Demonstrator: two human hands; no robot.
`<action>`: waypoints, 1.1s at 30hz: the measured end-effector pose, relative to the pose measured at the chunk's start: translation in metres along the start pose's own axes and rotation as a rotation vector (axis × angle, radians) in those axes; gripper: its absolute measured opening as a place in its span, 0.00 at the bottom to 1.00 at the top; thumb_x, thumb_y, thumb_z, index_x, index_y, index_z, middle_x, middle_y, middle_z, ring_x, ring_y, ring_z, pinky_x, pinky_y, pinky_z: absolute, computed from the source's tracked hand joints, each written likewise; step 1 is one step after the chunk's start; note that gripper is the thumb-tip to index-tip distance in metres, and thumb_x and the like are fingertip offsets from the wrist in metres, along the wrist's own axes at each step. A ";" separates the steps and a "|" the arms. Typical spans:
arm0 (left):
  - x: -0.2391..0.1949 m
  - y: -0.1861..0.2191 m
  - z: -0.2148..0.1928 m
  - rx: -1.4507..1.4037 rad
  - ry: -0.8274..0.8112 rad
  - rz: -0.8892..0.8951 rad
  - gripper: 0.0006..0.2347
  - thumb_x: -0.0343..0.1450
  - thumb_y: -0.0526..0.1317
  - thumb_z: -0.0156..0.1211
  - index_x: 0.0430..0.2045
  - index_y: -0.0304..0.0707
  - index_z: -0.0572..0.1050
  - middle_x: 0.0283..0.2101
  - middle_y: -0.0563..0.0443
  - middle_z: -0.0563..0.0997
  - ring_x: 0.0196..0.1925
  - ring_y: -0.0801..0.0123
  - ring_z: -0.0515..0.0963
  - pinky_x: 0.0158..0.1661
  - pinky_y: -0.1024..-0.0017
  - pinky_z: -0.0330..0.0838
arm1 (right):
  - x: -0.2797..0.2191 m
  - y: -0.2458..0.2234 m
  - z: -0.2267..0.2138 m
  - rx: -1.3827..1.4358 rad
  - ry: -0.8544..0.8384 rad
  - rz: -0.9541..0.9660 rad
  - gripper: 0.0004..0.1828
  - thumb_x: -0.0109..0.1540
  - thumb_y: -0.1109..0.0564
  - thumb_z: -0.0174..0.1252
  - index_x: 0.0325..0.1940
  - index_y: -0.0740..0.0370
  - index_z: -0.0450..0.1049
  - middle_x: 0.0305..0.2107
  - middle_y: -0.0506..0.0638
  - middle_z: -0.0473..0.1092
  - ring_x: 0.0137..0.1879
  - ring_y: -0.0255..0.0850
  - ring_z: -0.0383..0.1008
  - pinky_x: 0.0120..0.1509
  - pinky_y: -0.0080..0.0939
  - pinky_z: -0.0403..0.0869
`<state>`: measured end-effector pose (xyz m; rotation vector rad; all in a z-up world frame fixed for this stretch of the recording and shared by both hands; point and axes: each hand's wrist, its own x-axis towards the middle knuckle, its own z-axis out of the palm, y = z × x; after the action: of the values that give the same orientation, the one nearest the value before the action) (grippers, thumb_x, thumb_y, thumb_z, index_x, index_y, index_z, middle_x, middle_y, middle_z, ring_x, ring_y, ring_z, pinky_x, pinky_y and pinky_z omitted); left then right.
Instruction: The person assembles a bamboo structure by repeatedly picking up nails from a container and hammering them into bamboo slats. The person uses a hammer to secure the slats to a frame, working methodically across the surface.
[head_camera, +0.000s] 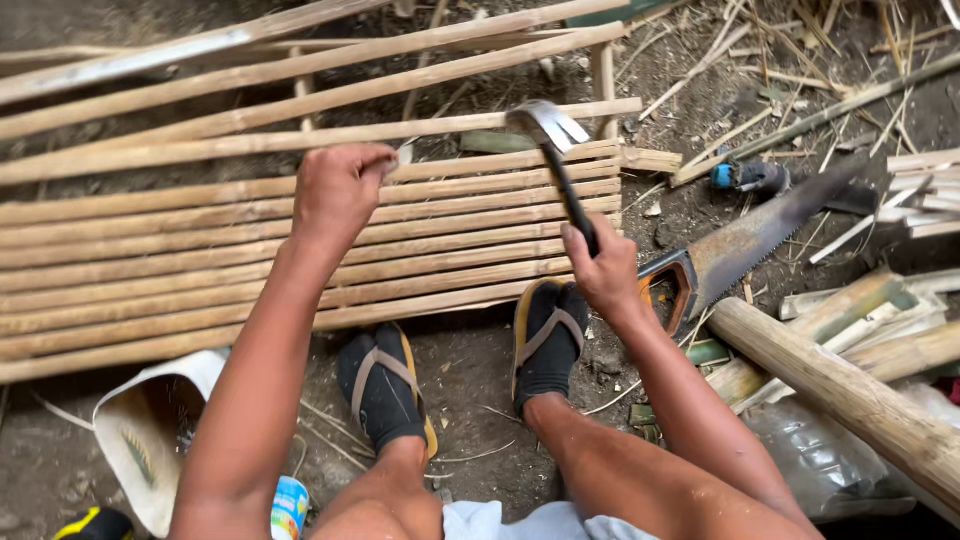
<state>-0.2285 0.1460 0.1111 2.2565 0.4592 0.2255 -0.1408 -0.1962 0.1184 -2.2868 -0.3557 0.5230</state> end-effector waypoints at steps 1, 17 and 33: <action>0.016 -0.007 0.014 0.061 0.071 0.096 0.04 0.69 0.33 0.67 0.34 0.38 0.85 0.37 0.46 0.86 0.37 0.58 0.84 0.38 0.64 0.77 | 0.007 0.009 -0.006 0.008 0.057 -0.021 0.17 0.66 0.45 0.57 0.37 0.63 0.71 0.17 0.47 0.67 0.23 0.33 0.66 0.27 0.42 0.65; 0.128 -0.064 0.058 0.565 0.597 0.516 0.08 0.84 0.34 0.33 0.51 0.41 0.63 0.26 0.53 0.74 0.26 0.66 0.76 0.29 0.67 0.70 | 0.066 -0.007 -0.007 -0.094 -0.175 0.044 0.19 0.61 0.45 0.64 0.29 0.63 0.76 0.12 0.46 0.64 0.20 0.32 0.59 0.26 0.41 0.59; 0.129 -0.034 0.035 0.771 -0.235 0.380 0.09 0.79 0.26 0.39 0.47 0.31 0.68 0.20 0.51 0.69 0.17 0.71 0.70 0.15 0.71 0.68 | 0.045 0.044 -0.027 0.471 0.284 -0.054 0.15 0.70 0.49 0.61 0.37 0.63 0.73 0.18 0.44 0.66 0.18 0.29 0.66 0.19 0.32 0.67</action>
<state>-0.1081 0.1936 0.0640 3.0729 -0.0384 -0.0457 -0.0847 -0.2245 0.0918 -1.8531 -0.1333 0.2180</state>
